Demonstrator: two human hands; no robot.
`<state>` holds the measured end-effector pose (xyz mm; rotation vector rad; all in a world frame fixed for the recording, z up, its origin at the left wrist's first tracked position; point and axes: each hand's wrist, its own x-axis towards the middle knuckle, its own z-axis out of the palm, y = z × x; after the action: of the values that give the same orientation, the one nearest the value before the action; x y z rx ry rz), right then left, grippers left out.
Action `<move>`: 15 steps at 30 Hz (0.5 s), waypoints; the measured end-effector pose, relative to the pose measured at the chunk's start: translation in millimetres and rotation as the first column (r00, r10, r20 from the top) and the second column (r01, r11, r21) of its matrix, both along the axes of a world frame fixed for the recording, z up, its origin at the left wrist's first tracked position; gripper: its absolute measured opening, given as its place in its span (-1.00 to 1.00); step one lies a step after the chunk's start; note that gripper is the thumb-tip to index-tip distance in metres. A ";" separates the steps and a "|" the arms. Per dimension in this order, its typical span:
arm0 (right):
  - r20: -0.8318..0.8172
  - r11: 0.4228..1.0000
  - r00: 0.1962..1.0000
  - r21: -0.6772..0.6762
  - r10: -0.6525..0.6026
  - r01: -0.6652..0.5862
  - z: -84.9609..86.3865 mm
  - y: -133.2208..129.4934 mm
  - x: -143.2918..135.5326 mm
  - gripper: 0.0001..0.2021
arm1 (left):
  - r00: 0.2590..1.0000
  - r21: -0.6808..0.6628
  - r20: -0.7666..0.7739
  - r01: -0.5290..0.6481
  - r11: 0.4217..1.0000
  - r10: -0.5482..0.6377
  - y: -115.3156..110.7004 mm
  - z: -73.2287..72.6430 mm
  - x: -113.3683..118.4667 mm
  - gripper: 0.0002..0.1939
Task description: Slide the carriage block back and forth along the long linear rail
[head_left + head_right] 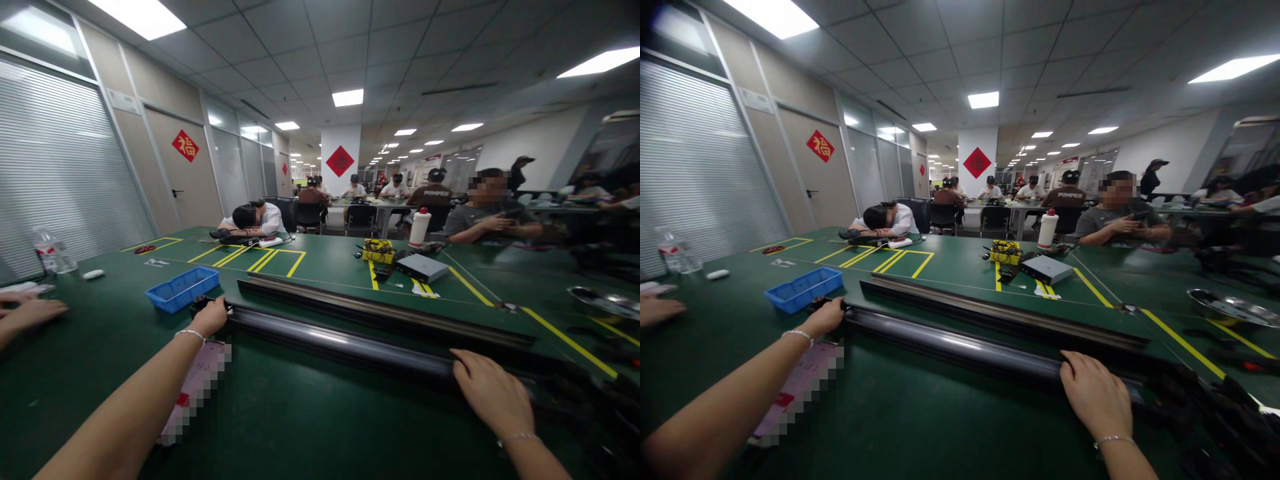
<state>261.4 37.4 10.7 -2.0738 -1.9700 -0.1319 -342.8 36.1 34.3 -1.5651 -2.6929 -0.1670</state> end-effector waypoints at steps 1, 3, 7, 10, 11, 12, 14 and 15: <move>0.000 1.000 1.000 0.002 0.002 -0.002 0.1 0.0 -0.1 -0.50 | 1.000 -0.006 0.006 0.002 1.000 -0.002 0.0 1.2 0.4 -0.62; 0.000 1.000 1.000 0.002 0.010 -0.010 0.4 0.0 -0.2 -0.50 | 1.000 -0.015 0.015 0.011 1.000 -0.010 0.0 3.8 2.0 -0.62; -0.002 1.000 1.000 0.002 0.002 -0.002 0.8 -0.5 -0.9 -0.50 | 0.998 -0.025 0.030 0.058 0.998 -0.057 -0.4 6.8 8.0 -0.57; -0.003 1.000 1.000 0.013 -0.006 0.006 0.3 -0.9 -1.3 -0.50 | 0.995 -0.029 0.041 0.095 0.995 -0.093 -0.5 7.6 12.2 -0.54; -0.002 1.000 1.000 0.017 -0.002 0.002 -0.1 -0.8 -1.2 -0.50 | 0.994 -0.029 0.045 0.105 0.994 -0.104 -0.4 7.8 13.2 -0.54; -0.001 1.000 1.000 0.019 0.004 -0.004 -0.4 -0.6 -1.1 -0.50 | 0.992 -0.028 0.050 0.114 0.993 -0.113 -0.3 8.1 13.9 -0.54; 0.000 1.000 1.000 0.016 0.012 -0.012 -0.7 -0.1 -0.8 -0.50 | 0.991 -0.029 0.062 0.124 0.992 -0.122 0.0 8.7 14.4 -0.56; 0.000 1.000 1.000 0.012 0.012 -0.012 -0.4 0.0 -0.9 -0.50 | 0.990 -0.029 0.068 0.125 0.992 -0.122 0.2 9.0 14.3 -0.58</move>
<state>260.5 37.5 10.3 -2.0544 -1.9768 -0.1407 -328.5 36.3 43.3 -1.7678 -2.6608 -0.1804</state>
